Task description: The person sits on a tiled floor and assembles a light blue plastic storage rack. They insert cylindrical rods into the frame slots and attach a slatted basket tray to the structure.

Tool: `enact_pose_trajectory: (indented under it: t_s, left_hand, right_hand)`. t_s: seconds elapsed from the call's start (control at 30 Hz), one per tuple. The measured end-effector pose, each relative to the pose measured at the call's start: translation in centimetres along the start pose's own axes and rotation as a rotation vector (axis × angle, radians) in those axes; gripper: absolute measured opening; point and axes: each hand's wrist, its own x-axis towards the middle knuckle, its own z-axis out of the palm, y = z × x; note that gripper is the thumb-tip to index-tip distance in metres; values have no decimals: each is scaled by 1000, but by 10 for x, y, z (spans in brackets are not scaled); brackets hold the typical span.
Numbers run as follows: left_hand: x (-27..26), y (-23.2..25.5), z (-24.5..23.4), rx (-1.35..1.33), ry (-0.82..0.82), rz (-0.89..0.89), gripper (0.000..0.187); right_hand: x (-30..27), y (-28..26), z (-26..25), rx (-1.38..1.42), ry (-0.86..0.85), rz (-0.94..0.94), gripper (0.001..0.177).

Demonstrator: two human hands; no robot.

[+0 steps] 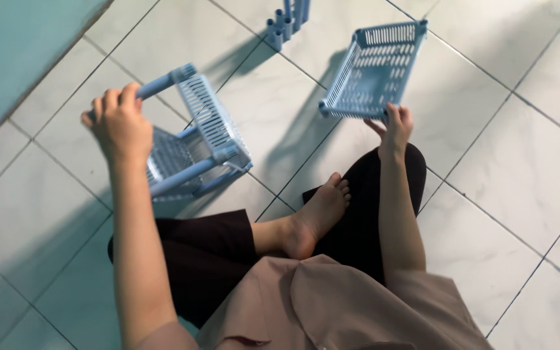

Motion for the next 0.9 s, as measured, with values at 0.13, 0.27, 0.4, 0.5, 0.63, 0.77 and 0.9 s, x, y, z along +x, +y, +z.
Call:
enact_pose_trajectory:
  t_s: [0.13,0.27,0.4,0.5,0.63,0.77,0.9]
  left_hand:
    - [-6,5,-6,-44,-1,-21,20]
    - [-8,7,-9,-57,26,-20,27]
    - [-9,10,-12,-76,65,-7,28]
    - [-14,12,-16,-64,83,9,29]
    - [-18,18,-24,-60,103,21,28]
    - [-23,20,-28,-101,110,14,27]
    - [-26,20,-28,-112,116,6,26]
  right_hand:
    - [-58,-9,-7,124,-6,-71,17]
    - [-112,-8,-12,346,-189,-63,18]
    - [-132,-15,-15,550,-398,224,42]
    - [-133,-17,-17,590,-569,279,55]
    - [-139,-11,-18,614,-741,187,63]
    - [-150,5,-17,583,-738,107,62]
    - [-142,23,-10,522,-797,173,39]
